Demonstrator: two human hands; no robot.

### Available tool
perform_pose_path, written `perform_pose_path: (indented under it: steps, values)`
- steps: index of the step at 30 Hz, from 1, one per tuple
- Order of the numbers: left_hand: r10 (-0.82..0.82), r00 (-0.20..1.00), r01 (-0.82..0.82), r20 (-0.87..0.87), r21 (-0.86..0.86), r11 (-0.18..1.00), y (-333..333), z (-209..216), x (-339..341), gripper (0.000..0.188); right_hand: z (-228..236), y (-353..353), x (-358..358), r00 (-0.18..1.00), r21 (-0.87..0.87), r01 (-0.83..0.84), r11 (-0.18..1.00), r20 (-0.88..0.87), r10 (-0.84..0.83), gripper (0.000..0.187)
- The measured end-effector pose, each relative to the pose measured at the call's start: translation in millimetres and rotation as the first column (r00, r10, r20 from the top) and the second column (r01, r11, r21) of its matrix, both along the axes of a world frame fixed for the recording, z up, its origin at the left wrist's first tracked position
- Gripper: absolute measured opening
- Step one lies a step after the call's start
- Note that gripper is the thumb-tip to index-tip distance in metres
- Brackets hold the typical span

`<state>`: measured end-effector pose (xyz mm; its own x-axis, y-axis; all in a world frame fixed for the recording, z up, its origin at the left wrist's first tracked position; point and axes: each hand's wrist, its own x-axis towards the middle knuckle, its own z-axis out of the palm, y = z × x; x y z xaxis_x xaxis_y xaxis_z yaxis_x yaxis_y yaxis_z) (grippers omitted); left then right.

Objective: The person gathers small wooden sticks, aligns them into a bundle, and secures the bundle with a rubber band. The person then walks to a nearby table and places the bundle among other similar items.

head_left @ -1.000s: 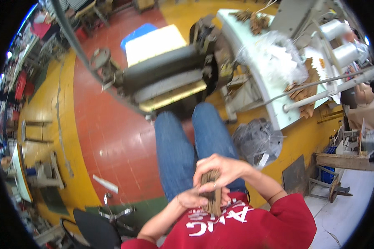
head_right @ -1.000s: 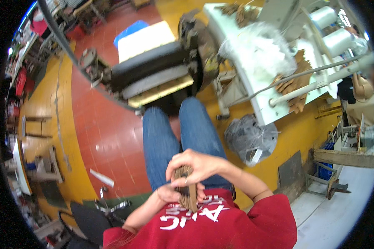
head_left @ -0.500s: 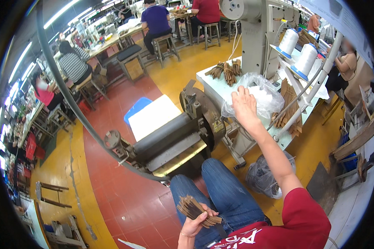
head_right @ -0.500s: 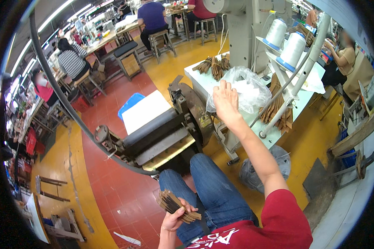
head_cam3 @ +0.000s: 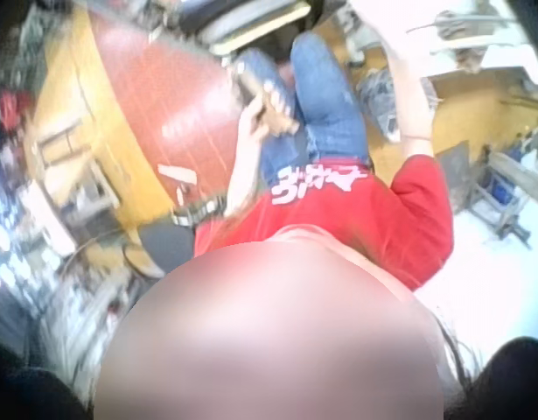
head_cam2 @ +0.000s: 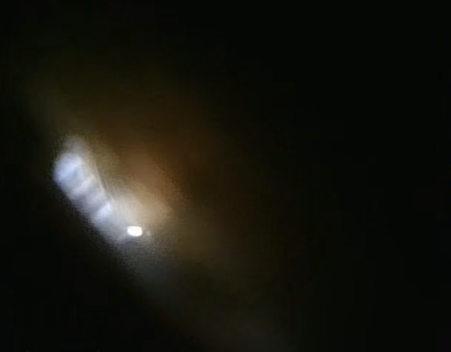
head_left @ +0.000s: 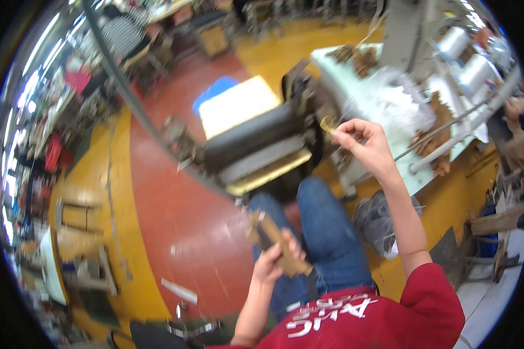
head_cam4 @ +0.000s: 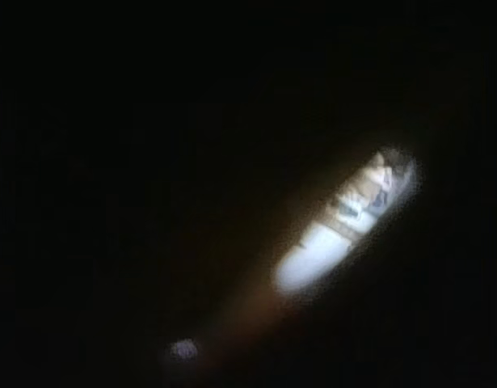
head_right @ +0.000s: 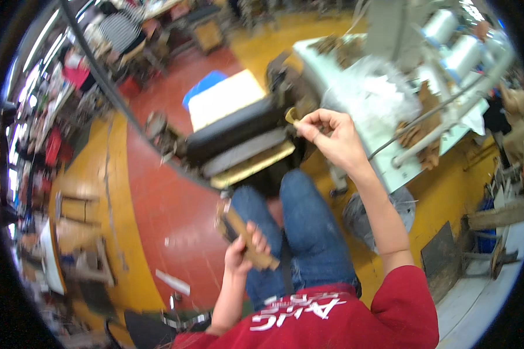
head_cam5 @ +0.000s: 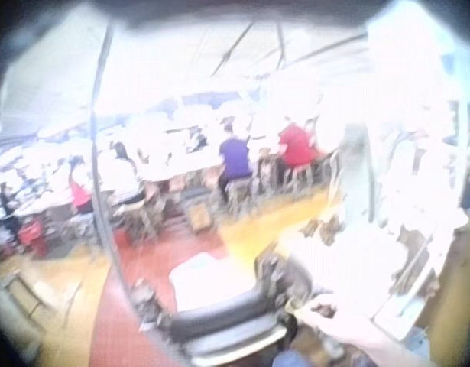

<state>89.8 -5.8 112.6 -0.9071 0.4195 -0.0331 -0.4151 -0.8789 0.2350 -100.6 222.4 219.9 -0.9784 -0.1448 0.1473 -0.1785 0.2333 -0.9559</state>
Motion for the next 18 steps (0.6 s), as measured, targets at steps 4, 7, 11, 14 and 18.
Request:
perform_pose_path:
  steps: [4,7,11,14,18]
  values:
    - [0.071,0.995,-0.087,-0.069,-0.259,0.962,5.0,12.2,-11.3,0.03,-33.3,-41.0,59.6,0.919,-0.231,-0.262,0.937,0.238,0.316,0.021]
    - [0.076,0.995,-0.094,-0.058,-0.444,0.891,5.0,21.2,-10.7,0.028,-43.4,-45.8,85.5,0.838,-0.511,-0.189,0.839,0.362,0.409,0.023]
    - [0.104,0.994,-0.107,-0.04,-0.606,0.788,9.0,24.1,-0.2,0.024,-48.9,-44.2,104.8,0.886,-0.281,-0.16,0.946,0.382,0.263,0.014]
    - [0.102,0.995,-0.077,-0.009,-0.731,0.678,12.4,23.0,8.6,0.028,-55.6,-39.2,112.9,0.934,0.488,0.014,0.873,-0.317,0.162,0.018]
    - [0.128,0.99,-0.12,-0.051,-0.78,0.614,16.4,25.5,17.0,0.035,-64.6,-33.4,126.1,0.86,-0.335,-0.296,0.895,0.314,0.402,0.025]
